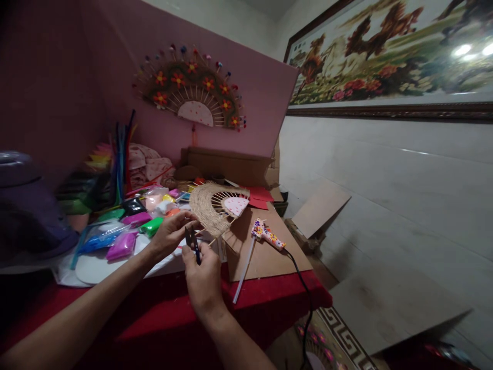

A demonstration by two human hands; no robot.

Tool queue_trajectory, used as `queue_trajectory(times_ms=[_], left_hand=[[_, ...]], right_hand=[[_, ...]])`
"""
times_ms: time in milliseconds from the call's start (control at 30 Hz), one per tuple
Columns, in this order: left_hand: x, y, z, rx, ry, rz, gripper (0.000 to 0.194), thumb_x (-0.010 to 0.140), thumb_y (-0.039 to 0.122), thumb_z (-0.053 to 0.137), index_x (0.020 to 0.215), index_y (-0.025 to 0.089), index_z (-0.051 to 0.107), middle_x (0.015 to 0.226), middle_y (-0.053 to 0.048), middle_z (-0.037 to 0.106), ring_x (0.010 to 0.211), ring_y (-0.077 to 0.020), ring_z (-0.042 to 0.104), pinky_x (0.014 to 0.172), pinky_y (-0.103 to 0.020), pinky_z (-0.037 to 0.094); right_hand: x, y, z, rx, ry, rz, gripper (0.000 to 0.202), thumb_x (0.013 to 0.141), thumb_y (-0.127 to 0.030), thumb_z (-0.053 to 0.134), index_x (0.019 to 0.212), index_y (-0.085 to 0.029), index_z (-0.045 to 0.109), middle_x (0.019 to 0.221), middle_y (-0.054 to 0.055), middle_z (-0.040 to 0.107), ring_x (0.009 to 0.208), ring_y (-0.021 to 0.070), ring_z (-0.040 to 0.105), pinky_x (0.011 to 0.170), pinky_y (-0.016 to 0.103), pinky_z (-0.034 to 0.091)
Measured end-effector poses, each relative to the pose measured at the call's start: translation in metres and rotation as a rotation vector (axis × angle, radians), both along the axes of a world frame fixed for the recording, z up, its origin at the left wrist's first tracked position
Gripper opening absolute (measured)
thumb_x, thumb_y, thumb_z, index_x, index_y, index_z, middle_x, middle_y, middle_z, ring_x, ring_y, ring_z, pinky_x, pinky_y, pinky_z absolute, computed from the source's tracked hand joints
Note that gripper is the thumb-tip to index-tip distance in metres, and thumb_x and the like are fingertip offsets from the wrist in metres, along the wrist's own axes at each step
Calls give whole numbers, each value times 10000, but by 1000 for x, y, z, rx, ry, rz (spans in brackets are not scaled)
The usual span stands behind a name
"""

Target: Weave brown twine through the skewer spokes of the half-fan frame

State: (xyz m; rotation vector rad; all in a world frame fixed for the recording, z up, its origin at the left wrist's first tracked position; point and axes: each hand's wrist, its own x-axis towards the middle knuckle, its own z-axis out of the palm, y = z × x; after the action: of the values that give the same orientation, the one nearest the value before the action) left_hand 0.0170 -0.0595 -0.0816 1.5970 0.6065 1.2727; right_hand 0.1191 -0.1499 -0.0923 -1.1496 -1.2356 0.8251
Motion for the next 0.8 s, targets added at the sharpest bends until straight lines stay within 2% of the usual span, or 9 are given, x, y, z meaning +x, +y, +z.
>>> queue_trajectory(times_ms=[133,233,367,433,500,567,633,733,800], left_hand=[[-1,-2,4,-17,33,-20,217,764,349,617,780,141,557,723,-34,664,701,-156,648,612,-282,548],[-1,-2,7,-21,37,-22,224,754,353,627,771,139,565,719,-32,660,696,-155,646,603,-281,552],[-3,-2,9,-25,40,-37,222,749,351,630,765,139,567,713,-31,659,697,-155,643,594,-275,552],[-3,-3,10,-33,28,-42,218,750,346,629,770,138,565,720,-32,659,698,-153,642,596,-281,555],[-3,-3,10,-42,15,-41,214,755,342,625,776,139,561,726,-32,659,707,-154,643,604,-291,559],[-3,-3,10,-42,17,-40,210,758,338,622,776,138,561,726,-35,660,714,-158,646,599,-290,560],[-2,-3,10,-34,23,-43,206,754,334,627,777,138,566,726,-40,663,716,-163,649,589,-287,558],[-4,-2,8,-30,16,-53,202,726,325,654,775,143,581,722,-41,674,704,-168,654,572,-277,551],[-8,-2,8,-44,20,-47,200,701,319,675,762,147,592,709,-42,686,681,-170,660,541,-251,531]], right_hand=[[23,-20,0,-74,-531,8,262,770,-405,581,915,-191,626,674,29,653,593,168,583,549,262,392],[34,-20,5,-117,-935,9,217,761,-328,604,932,-197,628,758,79,683,698,235,626,618,315,401],[40,-13,8,-1,-1079,46,222,769,-232,579,977,-176,633,948,127,660,893,268,602,750,362,417],[45,-10,7,78,-969,15,174,798,-250,539,912,-181,651,977,124,639,956,261,569,799,369,412],[52,-7,7,45,-707,-52,250,850,-333,459,791,-176,645,880,106,636,857,228,584,730,343,438],[58,-1,10,-94,-299,-59,364,866,-443,401,767,-167,617,743,69,621,659,177,582,565,288,440],[61,10,14,-244,161,39,360,834,-486,446,875,-165,604,715,42,627,566,143,566,456,237,408],[60,30,20,-393,611,183,257,779,-353,576,943,-157,602,750,35,661,549,108,573,424,188,404],[58,42,21,-390,756,165,182,738,-193,605,912,-138,612,726,21,672,523,84,566,417,162,401]])
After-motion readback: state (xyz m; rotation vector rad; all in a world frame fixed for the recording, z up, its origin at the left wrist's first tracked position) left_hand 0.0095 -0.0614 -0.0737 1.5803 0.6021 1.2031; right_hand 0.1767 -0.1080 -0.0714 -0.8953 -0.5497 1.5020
